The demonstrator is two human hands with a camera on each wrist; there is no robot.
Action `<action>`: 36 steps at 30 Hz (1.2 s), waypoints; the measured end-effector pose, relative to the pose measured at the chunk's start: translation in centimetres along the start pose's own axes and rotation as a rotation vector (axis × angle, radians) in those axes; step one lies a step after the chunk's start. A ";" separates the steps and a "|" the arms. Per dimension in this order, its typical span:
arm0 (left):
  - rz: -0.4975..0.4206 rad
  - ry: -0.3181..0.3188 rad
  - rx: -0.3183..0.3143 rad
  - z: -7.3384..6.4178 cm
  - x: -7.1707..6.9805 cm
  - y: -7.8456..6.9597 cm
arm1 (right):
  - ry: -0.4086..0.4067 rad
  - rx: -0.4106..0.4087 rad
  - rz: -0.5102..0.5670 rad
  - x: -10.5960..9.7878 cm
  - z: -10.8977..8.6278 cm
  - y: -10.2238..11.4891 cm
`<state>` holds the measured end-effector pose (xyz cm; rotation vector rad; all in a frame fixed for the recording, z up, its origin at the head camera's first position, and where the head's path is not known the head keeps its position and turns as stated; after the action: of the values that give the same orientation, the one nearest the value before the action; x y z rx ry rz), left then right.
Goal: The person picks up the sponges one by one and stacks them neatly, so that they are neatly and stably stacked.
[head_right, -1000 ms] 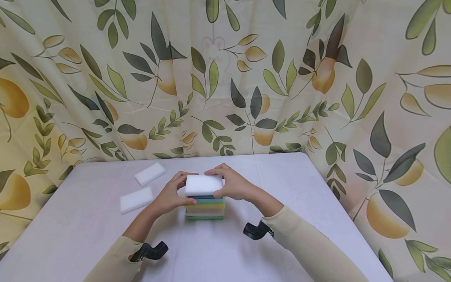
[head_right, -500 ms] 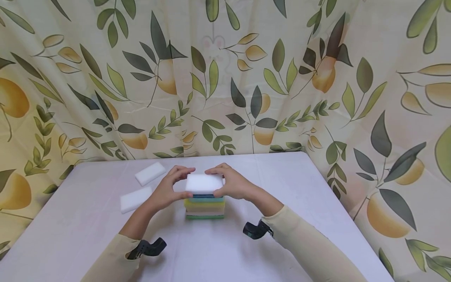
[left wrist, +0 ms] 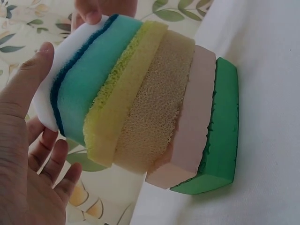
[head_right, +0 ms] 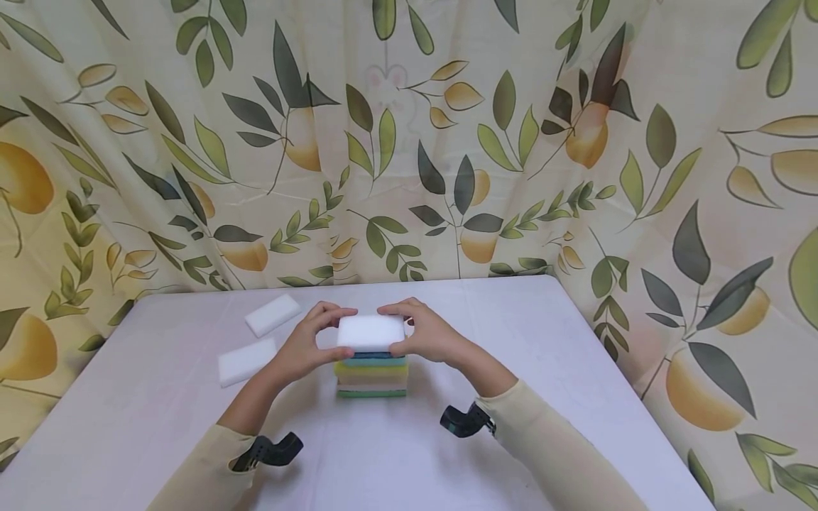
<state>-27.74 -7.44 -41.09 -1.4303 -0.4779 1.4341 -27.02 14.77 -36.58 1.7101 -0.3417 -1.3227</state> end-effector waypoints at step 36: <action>-0.011 0.011 -0.006 0.0 -0.1 -0.2 | -0.044 0.021 -0.035 -1.2 -0.3 -0.9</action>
<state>-27.66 -7.43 -40.89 -1.4377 -0.4828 1.4170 -27.47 16.27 -36.54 1.7131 -0.3530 -1.3886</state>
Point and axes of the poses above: each hand's wrist, its own z-axis towards the middle knuckle, its own x-axis out of the palm, y = z × x, the point moved 4 cm from there along z, towards the middle knuckle, and after that the axes turned 3 degrees about -x, right-handed, at the moved point
